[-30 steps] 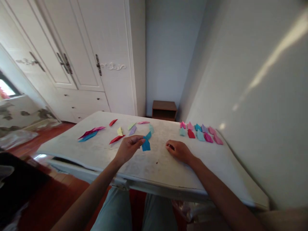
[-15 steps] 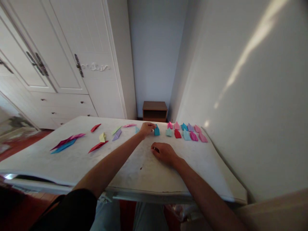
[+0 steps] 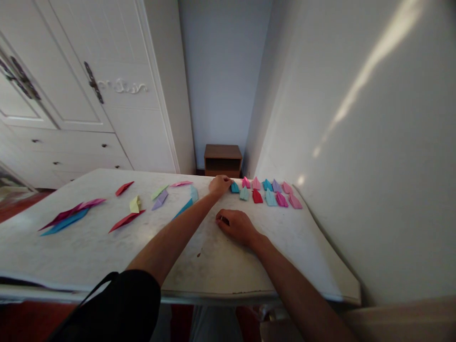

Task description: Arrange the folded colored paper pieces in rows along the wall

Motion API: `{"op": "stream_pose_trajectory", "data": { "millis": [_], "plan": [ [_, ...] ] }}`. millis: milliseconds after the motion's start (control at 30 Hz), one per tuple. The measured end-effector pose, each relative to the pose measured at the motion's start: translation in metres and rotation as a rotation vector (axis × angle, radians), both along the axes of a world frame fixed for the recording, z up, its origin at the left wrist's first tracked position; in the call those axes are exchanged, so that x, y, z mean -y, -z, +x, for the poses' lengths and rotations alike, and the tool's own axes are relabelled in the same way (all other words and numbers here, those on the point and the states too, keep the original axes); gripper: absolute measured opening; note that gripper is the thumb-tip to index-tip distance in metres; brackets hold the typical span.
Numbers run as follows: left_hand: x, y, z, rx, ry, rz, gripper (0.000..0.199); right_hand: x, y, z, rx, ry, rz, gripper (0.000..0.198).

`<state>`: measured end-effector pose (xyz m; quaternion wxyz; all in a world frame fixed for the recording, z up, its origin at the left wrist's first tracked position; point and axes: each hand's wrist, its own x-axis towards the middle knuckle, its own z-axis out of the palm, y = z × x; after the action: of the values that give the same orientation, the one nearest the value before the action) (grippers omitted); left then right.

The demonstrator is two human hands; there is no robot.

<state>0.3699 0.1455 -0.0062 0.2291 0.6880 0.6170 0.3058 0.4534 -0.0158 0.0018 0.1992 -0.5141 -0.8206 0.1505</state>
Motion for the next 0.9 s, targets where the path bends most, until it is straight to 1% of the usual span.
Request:
{"op": "stream_pose_trajectory", "data": {
  "millis": [133,267,367,533,667,733,800,867,900],
  "plan": [
    [0.001,0.000,-0.007,0.013,0.040,0.018,0.033,0.000,0.001,0.000,-0.002,0.004,-0.001,0.014],
    [0.008,0.003,-0.010,0.005,0.116,0.079,0.034,0.000,0.001,0.000,-0.008,0.004,0.003,0.014],
    [0.016,0.005,-0.010,-0.041,0.192,0.117,0.036,0.000,0.000,0.000,-0.009,0.005,-0.005,0.014],
    [0.023,0.005,-0.011,-0.129,0.287,0.142,0.034,-0.001,0.001,0.001,-0.025,-0.003,0.010,0.014],
    [0.024,0.005,-0.010,-0.191,0.361,0.194,0.031,-0.002,0.004,0.002,-0.041,-0.019,0.010,0.013],
    [0.025,0.006,-0.009,-0.229,0.383,0.224,0.030,-0.004,0.005,0.004,-0.053,-0.011,0.050,0.014],
    [0.026,0.007,-0.007,-0.269,0.396,0.249,0.029,-0.006,0.005,0.008,-0.067,0.051,0.134,0.019],
    [0.026,0.008,-0.006,-0.306,0.411,0.271,0.028,-0.009,0.004,0.014,-0.054,0.181,0.202,0.028],
    [0.026,0.009,-0.006,-0.321,0.420,0.282,0.028,-0.011,0.003,0.017,-0.028,0.259,0.209,0.033]
  ]
}}
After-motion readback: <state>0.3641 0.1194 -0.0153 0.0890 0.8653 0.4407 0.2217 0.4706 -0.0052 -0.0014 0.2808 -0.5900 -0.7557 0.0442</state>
